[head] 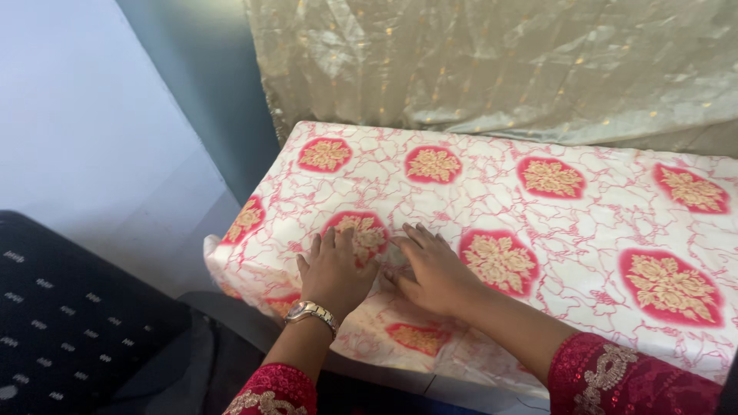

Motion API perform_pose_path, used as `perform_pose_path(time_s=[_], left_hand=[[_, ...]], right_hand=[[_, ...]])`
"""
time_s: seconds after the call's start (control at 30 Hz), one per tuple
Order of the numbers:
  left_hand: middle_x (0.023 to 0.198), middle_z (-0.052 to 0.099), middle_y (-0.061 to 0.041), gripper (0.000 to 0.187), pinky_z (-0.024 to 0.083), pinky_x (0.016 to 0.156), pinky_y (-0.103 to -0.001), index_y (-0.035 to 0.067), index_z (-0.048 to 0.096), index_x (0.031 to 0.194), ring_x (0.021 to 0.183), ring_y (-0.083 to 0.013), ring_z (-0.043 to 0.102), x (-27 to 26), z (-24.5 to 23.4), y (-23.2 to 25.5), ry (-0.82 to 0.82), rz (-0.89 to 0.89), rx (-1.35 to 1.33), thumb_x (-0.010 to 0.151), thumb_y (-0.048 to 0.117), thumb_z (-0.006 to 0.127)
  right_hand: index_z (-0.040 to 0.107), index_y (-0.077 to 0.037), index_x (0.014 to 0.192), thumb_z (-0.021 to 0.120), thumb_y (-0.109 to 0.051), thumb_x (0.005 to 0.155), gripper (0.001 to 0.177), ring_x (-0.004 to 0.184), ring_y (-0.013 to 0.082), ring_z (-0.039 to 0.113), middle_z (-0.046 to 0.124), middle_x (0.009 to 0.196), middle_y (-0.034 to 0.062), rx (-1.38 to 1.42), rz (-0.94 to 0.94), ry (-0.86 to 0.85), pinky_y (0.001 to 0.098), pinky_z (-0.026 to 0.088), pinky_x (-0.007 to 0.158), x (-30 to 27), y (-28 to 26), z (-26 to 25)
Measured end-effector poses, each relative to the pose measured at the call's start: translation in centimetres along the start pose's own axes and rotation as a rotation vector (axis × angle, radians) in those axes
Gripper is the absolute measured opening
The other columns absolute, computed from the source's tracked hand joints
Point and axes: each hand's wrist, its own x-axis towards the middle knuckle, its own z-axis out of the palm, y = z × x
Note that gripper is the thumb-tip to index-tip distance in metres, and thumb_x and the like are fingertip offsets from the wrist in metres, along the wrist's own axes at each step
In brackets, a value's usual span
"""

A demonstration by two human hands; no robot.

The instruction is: The person folds a white shirt on a patterned table, then picks up a pair of black trousers and begins folding them. The shirt is folded into a compact rectangle and placed aside before the trousers are handled.

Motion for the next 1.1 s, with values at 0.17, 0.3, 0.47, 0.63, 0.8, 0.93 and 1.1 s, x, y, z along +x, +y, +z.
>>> perform_pose_path(time_s=[0.17,0.3,0.47,0.63,0.8,0.93,1.1], left_hand=[[0.161,0.033,-0.017,0.078,0.020,0.115,-0.069,0.015,0.043,0.149,0.151,-0.0405,0.024,-2.6,-1.4,-5.3,0.112,-0.026,-0.039,0.084,0.049,0.068],[0.160,0.035,-0.018,0.072,0.020,0.115,-0.071,0.015,0.046,0.147,0.151,-0.0407,0.024,-4.6,-1.9,-9.2,0.193,-0.092,-0.061,0.089,0.053,0.064],[0.160,0.035,-0.016,0.070,0.018,0.116,-0.072,0.015,0.047,0.147,0.151,-0.0395,0.024,-7.7,-2.1,-14.5,0.217,-0.256,-0.061,0.092,0.056,0.061],[0.160,0.035,-0.014,0.070,0.019,0.117,-0.069,0.017,0.052,0.144,0.153,-0.0368,0.023,-10.6,-1.2,-19.9,0.130,-0.475,-0.051,0.088,0.057,0.063],[0.160,0.040,-0.012,0.062,0.024,0.124,-0.060,0.021,0.063,0.140,0.156,-0.0355,0.025,-13.3,1.9,-26.0,-0.080,-0.786,-0.129,0.088,0.056,0.067],[0.164,0.034,-0.019,0.063,0.032,0.120,-0.057,0.022,0.060,0.146,0.152,-0.0436,0.027,-14.6,6.2,-31.4,-0.266,-1.024,-0.300,0.090,0.048,0.068],[0.156,0.048,-0.018,0.062,0.032,0.120,-0.050,0.017,0.061,0.143,0.148,-0.0427,0.033,-16.0,13.0,-34.7,-0.358,-0.919,-0.635,0.089,0.047,0.069]], right_hand=[[0.047,-0.002,0.142,0.068,-0.036,0.090,0.066,0.144,0.0442,0.035,0.040,0.153,0.0262,0.061,-0.101,0.021,0.0510,0.031,0.117,1.6,-4.4,2.1],[0.048,-0.002,0.143,0.069,-0.036,0.091,0.065,0.144,0.0442,0.035,0.041,0.152,0.0275,0.091,-0.214,0.052,0.0513,0.031,0.117,2.6,-7.6,3.7],[0.052,-0.002,0.139,0.071,-0.034,0.088,0.064,0.144,0.0442,0.036,0.043,0.151,0.0275,0.096,-0.305,0.028,0.0527,0.031,0.116,2.8,-11.4,5.6],[0.059,0.000,0.129,0.073,-0.034,0.085,0.057,0.141,0.0479,0.038,0.046,0.147,0.0280,0.030,-0.429,0.014,0.0544,0.030,0.116,1.6,-14.4,7.4],[0.063,-0.003,0.128,0.073,-0.031,0.086,0.051,0.138,0.0485,0.040,0.045,0.146,0.0308,0.072,-0.430,-0.090,0.0533,0.033,0.114,-0.2,-15.5,8.6],[0.065,-0.006,0.128,0.073,-0.027,0.083,0.050,0.138,0.0462,0.042,0.047,0.145,0.0295,0.139,-0.419,-0.151,0.0518,0.035,0.112,-1.5,-15.6,9.2],[0.065,-0.007,0.126,0.073,-0.028,0.083,0.048,0.135,0.0427,0.047,0.050,0.142,0.0266,0.148,-0.395,-0.199,0.0493,0.038,0.111,-2.0,-15.5,9.7]])
